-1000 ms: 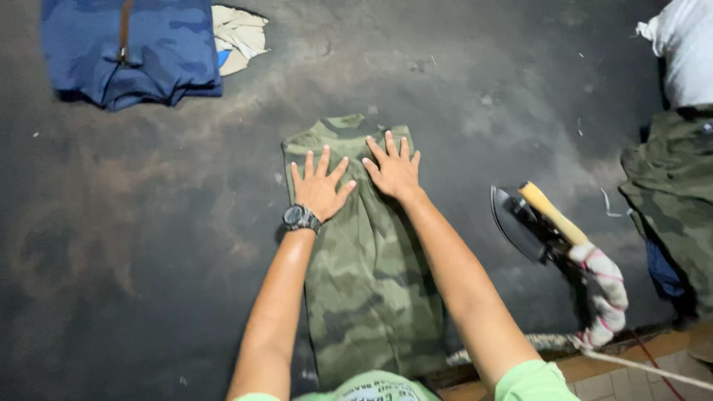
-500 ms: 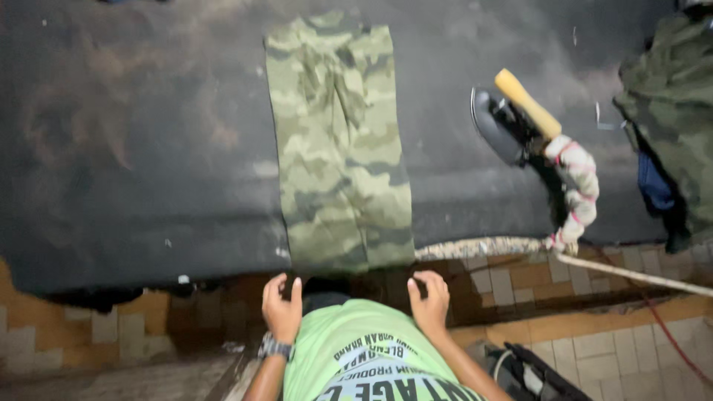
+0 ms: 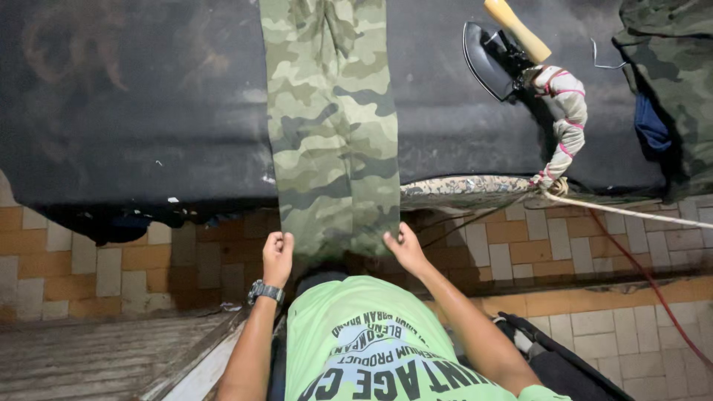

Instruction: The person irons several camouflage-patterned shirts on a dark ironing table. They fold each shirt, smooth it with their hands, and press it with a steam iron before stacking the finished items.

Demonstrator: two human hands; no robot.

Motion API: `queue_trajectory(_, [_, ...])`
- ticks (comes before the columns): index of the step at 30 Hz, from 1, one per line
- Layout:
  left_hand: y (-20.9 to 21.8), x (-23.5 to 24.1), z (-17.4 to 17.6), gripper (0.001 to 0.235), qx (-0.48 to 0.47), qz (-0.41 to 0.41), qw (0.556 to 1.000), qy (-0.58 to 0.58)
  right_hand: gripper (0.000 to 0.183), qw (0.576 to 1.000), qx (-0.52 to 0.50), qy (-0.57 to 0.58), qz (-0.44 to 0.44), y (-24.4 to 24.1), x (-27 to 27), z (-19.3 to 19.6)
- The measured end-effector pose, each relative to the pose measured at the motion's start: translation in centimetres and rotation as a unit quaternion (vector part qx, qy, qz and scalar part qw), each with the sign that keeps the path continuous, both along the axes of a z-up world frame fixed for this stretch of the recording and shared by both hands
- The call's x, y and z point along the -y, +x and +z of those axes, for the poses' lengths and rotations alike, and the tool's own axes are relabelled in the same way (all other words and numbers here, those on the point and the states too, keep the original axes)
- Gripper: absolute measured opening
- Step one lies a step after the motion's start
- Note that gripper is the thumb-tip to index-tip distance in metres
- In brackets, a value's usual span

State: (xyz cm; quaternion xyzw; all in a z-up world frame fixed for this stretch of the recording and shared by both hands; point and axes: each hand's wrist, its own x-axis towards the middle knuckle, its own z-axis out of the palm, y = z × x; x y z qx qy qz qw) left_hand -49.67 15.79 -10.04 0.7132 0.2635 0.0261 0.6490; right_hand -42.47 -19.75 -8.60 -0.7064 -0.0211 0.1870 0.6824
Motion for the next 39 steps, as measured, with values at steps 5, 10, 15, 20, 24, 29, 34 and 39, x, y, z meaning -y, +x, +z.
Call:
queue_trajectory(5, [-3.2,2.4,5.3,0.027,-0.003,-0.096,0.993,-0.071,0.03,0.998,-0.038,-0.039,0.017,-4.0,0.8,1.0])
queue_trajectory(10, [-4.0,4.4,10.8,0.034,0.051,-0.006,0.998,0.045,0.054,0.999,-0.044,0.01,-0.018,-5.0,0.3,4.1])
queue_trajectory(15, [1.7,0.1,15.0,0.024,0.076,-0.214,0.974,-0.005,0.025,0.997,0.05,0.013,0.063,1.2,-0.5,9.2])
queue_trajectory(20, [17.3,-2.8,16.8,0.06,-0.102,-0.042,0.92,-0.377,0.055,0.923,-0.25,0.262,-0.133,14.5,-4.4,14.0])
queue_trajectory(24, [21.0,-3.8,14.8,0.071,-0.215,-0.087,0.953,-0.193,0.049,0.945,-0.312,0.077,-0.068,16.8,-4.9,15.7])
queue_trajectory(29, [14.6,-4.4,11.4,0.048,-0.193,-0.175,0.961,-0.087,0.042,0.961,-0.264,-0.08,0.02,12.0,-2.4,15.0])
queue_trajectory(34, [10.0,-3.7,15.2,0.03,-0.172,-0.124,0.964,-0.158,0.033,0.976,-0.207,-0.07,0.016,9.4,-1.1,17.0])
queue_trajectory(39, [13.2,-7.3,25.6,0.022,0.08,-0.26,0.952,-0.141,0.024,0.986,0.153,-0.042,0.054,12.7,1.0,23.8])
